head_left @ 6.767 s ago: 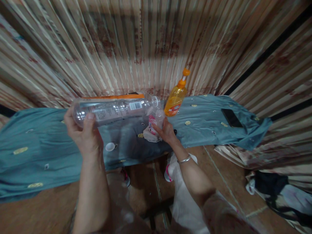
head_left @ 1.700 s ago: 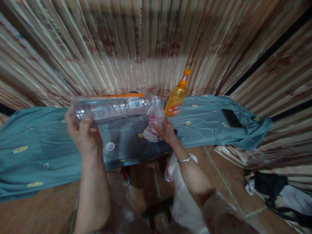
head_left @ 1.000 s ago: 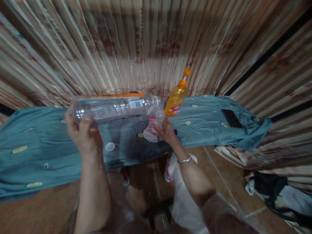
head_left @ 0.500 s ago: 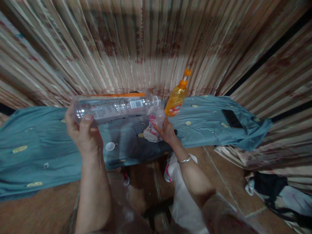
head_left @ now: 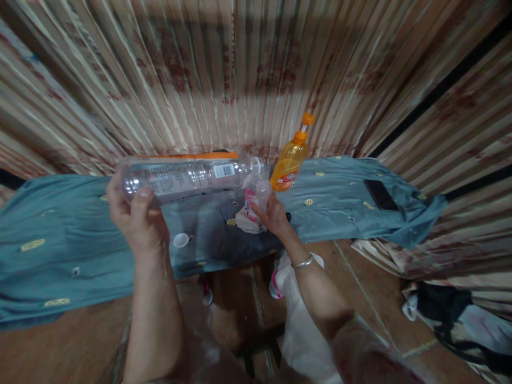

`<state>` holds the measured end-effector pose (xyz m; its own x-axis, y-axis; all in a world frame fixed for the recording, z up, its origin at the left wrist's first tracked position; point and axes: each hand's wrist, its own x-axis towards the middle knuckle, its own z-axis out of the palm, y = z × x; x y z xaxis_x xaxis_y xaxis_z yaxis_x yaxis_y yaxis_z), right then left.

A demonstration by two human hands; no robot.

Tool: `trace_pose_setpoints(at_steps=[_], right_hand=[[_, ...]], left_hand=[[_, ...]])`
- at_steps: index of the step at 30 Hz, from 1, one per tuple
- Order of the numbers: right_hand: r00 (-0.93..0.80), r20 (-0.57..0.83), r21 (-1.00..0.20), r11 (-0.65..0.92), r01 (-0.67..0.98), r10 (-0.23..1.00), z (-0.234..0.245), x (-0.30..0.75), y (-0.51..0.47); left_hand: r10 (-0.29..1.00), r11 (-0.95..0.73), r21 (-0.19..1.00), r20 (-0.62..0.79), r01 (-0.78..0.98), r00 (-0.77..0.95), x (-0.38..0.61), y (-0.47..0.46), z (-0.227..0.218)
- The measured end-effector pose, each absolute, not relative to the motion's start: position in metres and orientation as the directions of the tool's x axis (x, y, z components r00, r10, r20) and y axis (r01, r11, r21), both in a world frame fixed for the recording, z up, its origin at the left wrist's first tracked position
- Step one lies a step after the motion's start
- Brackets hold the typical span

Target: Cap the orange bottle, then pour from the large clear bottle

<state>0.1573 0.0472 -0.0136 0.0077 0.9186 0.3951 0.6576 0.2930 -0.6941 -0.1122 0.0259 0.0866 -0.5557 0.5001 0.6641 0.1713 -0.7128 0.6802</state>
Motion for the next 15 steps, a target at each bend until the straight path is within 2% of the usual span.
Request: trace_pose_setpoints(at_steps=[7,15], right_hand=[[0.017,0.372,-0.700,0.269,0.662,0.928,-0.0083,0.1556,0.0454],[0.009,0.358,-0.703,0.263,0.661,0.934,-0.0056,0.1551,0.0446]], left_hand=[[0.511,-0.704,0.696,0.634,0.141,-0.581,-0.1105,0.0255,0.0889],[0.511,-0.748,0.658,0.654,0.086,-0.557,-0.1140,0.0265,0.0848]])
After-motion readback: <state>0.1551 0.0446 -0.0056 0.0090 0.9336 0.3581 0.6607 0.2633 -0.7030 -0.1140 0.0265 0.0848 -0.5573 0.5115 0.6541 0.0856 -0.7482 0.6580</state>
